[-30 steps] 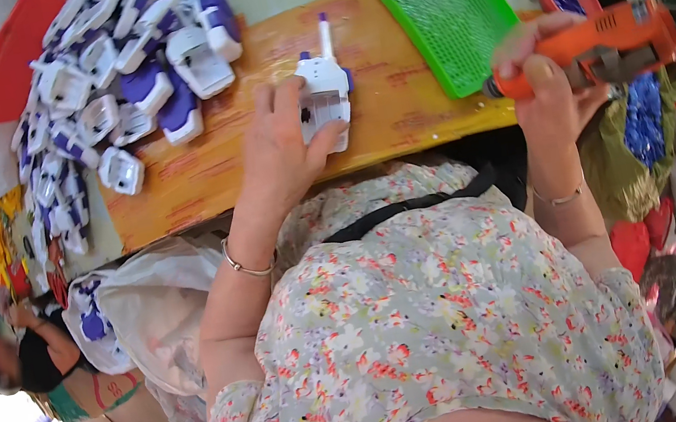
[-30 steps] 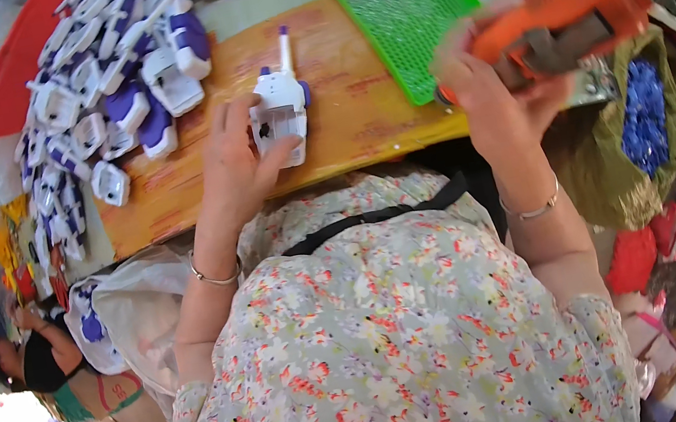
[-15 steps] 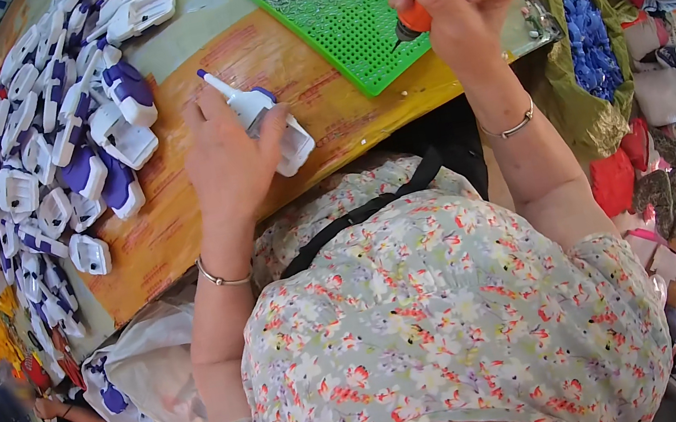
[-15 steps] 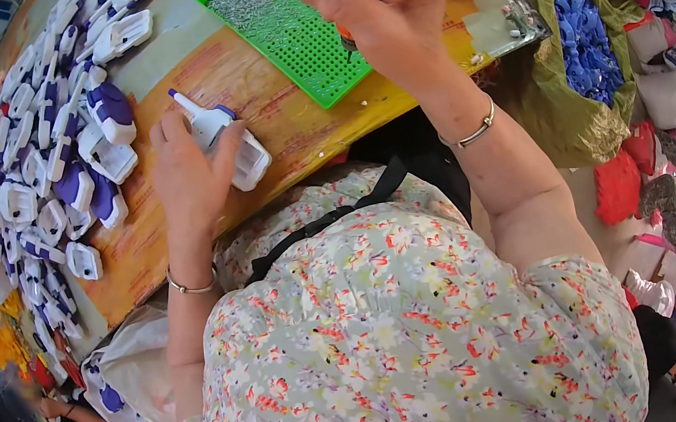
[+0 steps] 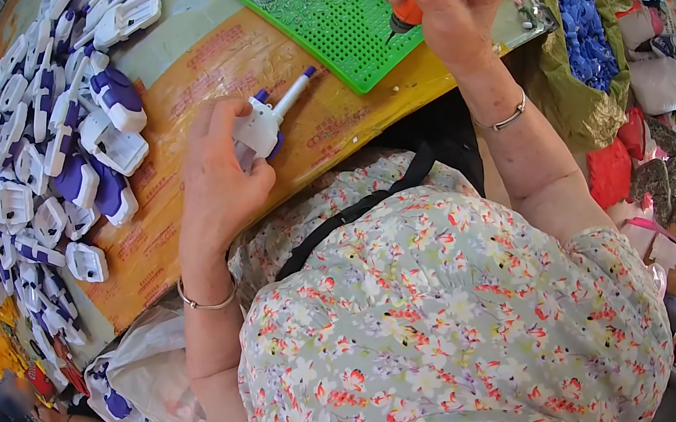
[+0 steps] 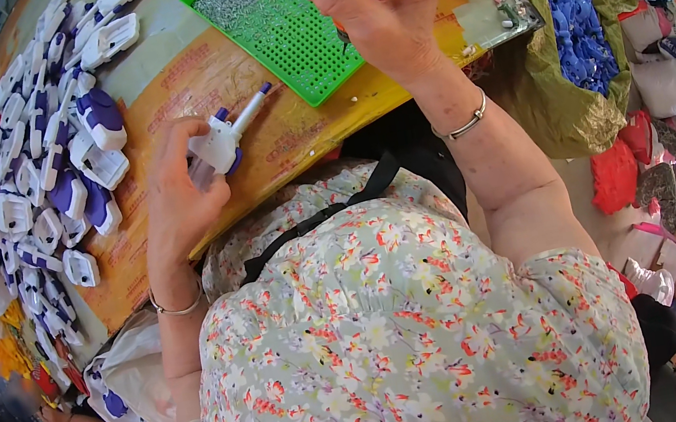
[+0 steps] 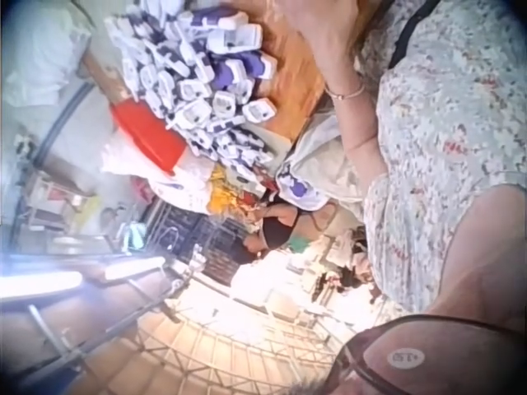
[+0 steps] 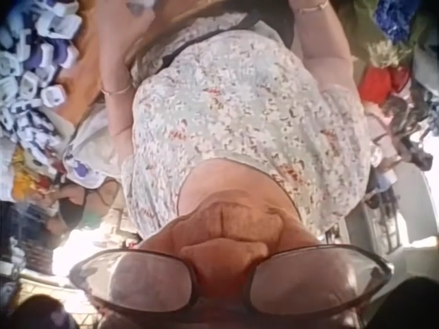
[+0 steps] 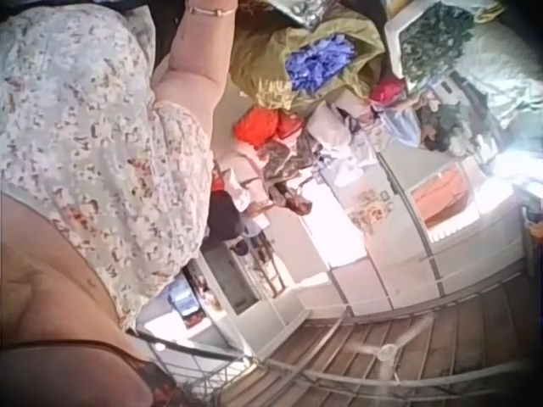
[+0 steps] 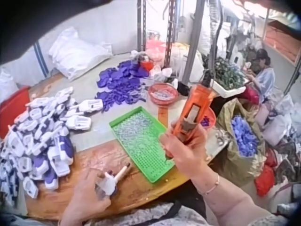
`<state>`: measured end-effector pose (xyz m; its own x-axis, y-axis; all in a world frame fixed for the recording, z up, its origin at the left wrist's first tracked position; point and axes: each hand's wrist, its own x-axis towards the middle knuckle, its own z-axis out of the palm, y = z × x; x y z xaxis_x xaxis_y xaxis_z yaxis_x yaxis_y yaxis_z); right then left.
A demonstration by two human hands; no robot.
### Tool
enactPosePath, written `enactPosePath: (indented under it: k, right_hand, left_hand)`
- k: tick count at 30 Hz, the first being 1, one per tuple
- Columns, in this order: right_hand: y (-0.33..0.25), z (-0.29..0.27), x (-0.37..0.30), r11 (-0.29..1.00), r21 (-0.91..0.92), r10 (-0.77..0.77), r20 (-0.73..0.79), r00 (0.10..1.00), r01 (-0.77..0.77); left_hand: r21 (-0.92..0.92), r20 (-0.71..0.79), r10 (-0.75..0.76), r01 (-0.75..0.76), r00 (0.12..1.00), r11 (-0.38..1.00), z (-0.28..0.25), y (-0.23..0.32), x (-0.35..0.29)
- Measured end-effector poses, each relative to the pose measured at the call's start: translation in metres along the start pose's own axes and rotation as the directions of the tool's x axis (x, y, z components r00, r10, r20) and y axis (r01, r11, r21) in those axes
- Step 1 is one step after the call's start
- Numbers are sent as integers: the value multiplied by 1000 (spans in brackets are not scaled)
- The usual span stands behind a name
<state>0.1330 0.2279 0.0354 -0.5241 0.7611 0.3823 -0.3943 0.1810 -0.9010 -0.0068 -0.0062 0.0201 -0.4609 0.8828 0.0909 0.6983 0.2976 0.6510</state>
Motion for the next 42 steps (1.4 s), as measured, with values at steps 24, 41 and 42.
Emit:
enactPosePath:
  k: [24, 41, 42]
  right_hand:
    - [-46, 35, -17, 949, 121, 247, 294, 924, -292]
    - [0, 56, -37, 985, 96, -166, 322, 932, 142]
    - [1, 56, -38, 985, 95, -165, 321, 933, 142]
  left_hand:
    - [-78, 31, 149, -146, 988, 986, 23, 8, 4]
    - [-50, 33, 140, -138, 990, 989, 24, 9, 4]
    - [-52, 34, 145, -143, 989, 988, 24, 9, 4]
